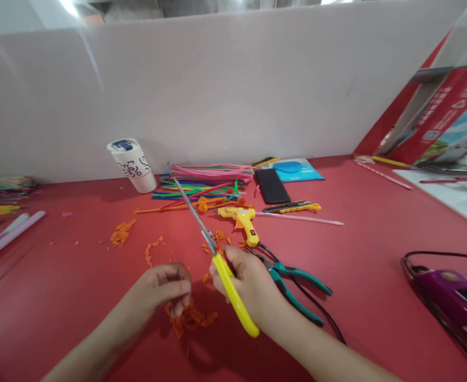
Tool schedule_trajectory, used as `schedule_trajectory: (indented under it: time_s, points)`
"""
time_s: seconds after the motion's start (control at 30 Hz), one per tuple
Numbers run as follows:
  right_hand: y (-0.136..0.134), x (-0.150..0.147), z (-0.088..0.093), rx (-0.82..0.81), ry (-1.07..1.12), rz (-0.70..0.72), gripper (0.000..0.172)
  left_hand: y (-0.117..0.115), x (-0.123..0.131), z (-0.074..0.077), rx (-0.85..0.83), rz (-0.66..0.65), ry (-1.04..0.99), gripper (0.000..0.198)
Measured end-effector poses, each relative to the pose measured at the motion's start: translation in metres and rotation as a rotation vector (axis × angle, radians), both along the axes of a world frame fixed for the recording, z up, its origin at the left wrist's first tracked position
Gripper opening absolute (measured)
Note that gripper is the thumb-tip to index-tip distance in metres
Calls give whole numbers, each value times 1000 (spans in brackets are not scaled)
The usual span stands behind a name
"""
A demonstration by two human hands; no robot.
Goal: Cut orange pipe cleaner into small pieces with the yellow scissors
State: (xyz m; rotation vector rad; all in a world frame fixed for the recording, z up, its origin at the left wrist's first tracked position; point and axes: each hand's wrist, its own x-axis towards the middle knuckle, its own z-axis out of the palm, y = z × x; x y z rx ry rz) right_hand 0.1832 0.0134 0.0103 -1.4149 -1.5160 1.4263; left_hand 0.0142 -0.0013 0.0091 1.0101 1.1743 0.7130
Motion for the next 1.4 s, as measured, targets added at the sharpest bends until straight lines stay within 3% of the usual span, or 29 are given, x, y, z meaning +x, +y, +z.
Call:
schedule_trajectory:
  time_s: [0.2,0.33,0.6,0.7,0.8,0.87,0.97,1.03,1.2,1.27,1.4]
  points:
    - [33,18,1,195,-349,-171,10,16,-25,-7,261,60,401,15]
    - [43,29,-2,216,-407,-187,13,21,-33,-8,453,39,661,15]
    - [35,34,-5,192,-398,-147,16,30,-46,-6,702,12,1187,27]
    - [33,32,-5,214,-399,-124,17,29,-44,-12,811,25,1231,12]
    - [30,29,-7,205,-385,-96,18,24,-35,-25,891,19,1269,44]
    - [29,28,-8,212,-403,-85,19,22,-29,-36,942,-60,1303,62]
    - [26,25,-7,232,-443,-76,19,26,-29,-50,963,-120,1357,69]
    - [25,24,-5,242,-444,-73,19,33,-36,-54,927,-27,1424,65]
    - [24,23,-4,282,-451,-76,20,44,-55,-40,859,245,1443,40]
    - [25,23,-6,293,-422,-71,21,41,-53,-30,909,192,1314,24]
    - [25,24,-10,293,-371,-67,21,28,-40,-13,986,-37,1020,19]
